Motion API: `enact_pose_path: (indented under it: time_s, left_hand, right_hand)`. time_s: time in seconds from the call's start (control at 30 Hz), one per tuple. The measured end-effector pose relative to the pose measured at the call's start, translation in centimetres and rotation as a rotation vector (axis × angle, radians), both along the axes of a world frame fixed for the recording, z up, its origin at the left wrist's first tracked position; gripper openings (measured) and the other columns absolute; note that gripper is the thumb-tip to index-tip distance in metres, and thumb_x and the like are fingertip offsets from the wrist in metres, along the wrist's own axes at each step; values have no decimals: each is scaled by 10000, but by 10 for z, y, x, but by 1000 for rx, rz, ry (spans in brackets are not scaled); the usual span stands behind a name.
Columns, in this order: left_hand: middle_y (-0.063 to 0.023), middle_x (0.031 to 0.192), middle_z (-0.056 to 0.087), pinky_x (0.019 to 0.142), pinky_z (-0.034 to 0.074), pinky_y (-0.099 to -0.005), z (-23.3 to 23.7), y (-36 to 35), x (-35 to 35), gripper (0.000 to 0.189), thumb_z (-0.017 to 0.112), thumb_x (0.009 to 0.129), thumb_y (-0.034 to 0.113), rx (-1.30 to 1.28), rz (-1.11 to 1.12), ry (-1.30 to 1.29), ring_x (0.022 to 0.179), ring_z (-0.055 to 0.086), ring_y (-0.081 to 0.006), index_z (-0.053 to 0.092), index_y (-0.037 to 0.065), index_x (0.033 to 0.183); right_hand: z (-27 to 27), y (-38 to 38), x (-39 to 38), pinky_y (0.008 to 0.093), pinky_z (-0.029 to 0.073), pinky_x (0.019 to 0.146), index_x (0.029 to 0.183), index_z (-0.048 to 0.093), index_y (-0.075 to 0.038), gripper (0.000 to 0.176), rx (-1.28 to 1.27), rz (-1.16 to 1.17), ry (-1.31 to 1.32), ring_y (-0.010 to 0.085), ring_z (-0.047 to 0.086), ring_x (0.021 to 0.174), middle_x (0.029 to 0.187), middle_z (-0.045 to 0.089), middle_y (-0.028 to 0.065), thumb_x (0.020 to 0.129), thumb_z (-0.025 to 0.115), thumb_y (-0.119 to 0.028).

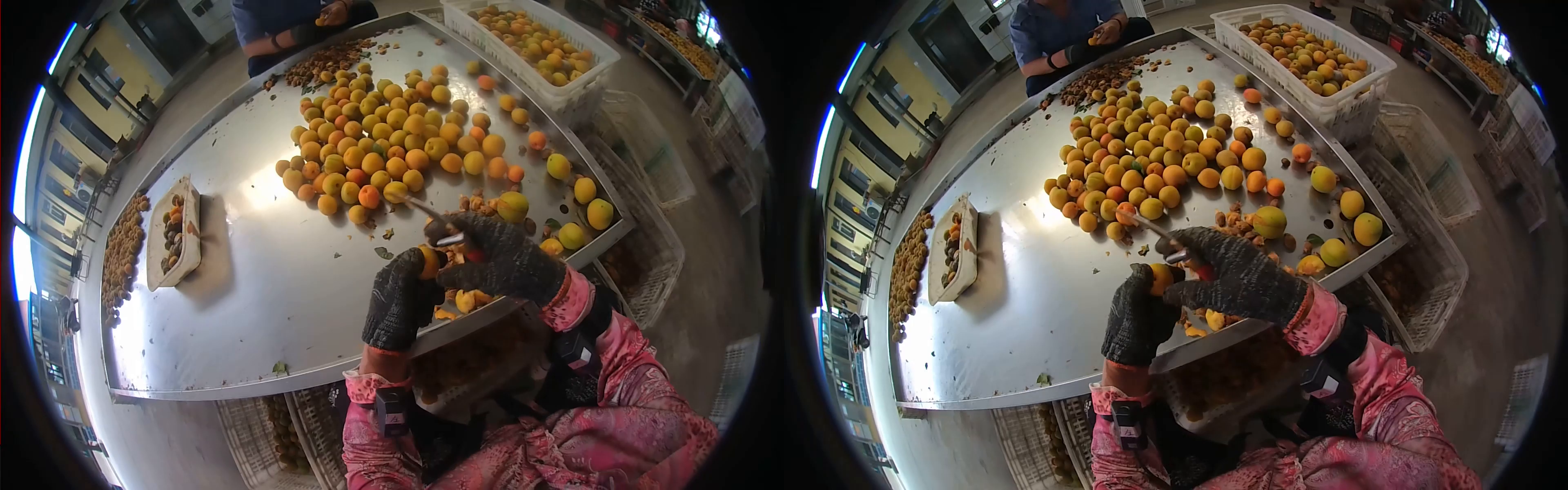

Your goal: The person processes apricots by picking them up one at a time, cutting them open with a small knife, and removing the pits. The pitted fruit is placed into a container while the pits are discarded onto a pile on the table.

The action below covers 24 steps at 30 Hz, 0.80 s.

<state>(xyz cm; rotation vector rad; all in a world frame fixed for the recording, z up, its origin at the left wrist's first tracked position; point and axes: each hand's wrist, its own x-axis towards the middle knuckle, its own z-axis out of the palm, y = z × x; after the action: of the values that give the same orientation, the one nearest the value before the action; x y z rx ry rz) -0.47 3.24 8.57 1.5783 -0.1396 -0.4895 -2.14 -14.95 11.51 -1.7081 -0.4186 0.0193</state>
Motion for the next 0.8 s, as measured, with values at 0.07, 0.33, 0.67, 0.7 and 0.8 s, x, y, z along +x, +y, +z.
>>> enact_pose_path:
  time_s: [0.07, 0.33, 0.67, 0.7, 0.8]
  left_hand:
    - [-139, 747, 605, 589, 466, -337, -10, -2, 0, 288, 578, 765, 81, 147, -43, -488, 622, 585, -262, 540, -13, 1035]
    - [-187, 953, 573, 752, 476, -396, -35, -18, -17, 522, 687, 661, 86, 499, 112, -780, 857, 579, -339, 473, -18, 1126]
    - [-95, 937, 570, 704, 499, -332, -38, -15, -11, 387, 494, 852, 348, -956, 382, 675, 835, 584, -224, 491, 42, 1089]
    - [-77, 835, 589, 640, 505, -338, -32, -12, -9, 418, 429, 872, 433, -914, 290, 679, 742, 598, -197, 523, 54, 1022]
    - [-48, 776, 577, 607, 469, -281, -22, -9, -24, 307, 495, 870, 314, -391, 97, 37, 687, 583, -148, 536, 28, 974]
  right_hand:
    - [-9, -1, 3, 326, 407, 907, 1172, 503, -52, 516, -60, 43, -1, 186, 519, 1047, 1126, 547, 104, 715, 725, -139]
    - [-37, 16, 1, 383, 422, 846, 1079, 517, -22, 467, -248, -148, -300, 317, 536, 961, 1029, 537, 153, 683, 724, -161]
    - [-34, 30, -12, 312, 475, 718, 1038, 528, -35, 365, 78, -305, -123, 187, 578, 792, 882, 567, 80, 736, 694, -156]
    - [-23, 26, -11, 271, 470, 679, 1086, 523, -27, 377, 305, -180, 215, 135, 565, 761, 894, 575, 54, 757, 661, -147]
    - [-20, 14, -7, 213, 452, 597, 1147, 512, -16, 394, 573, -45, 546, 73, 543, 697, 881, 582, 23, 783, 607, -135]
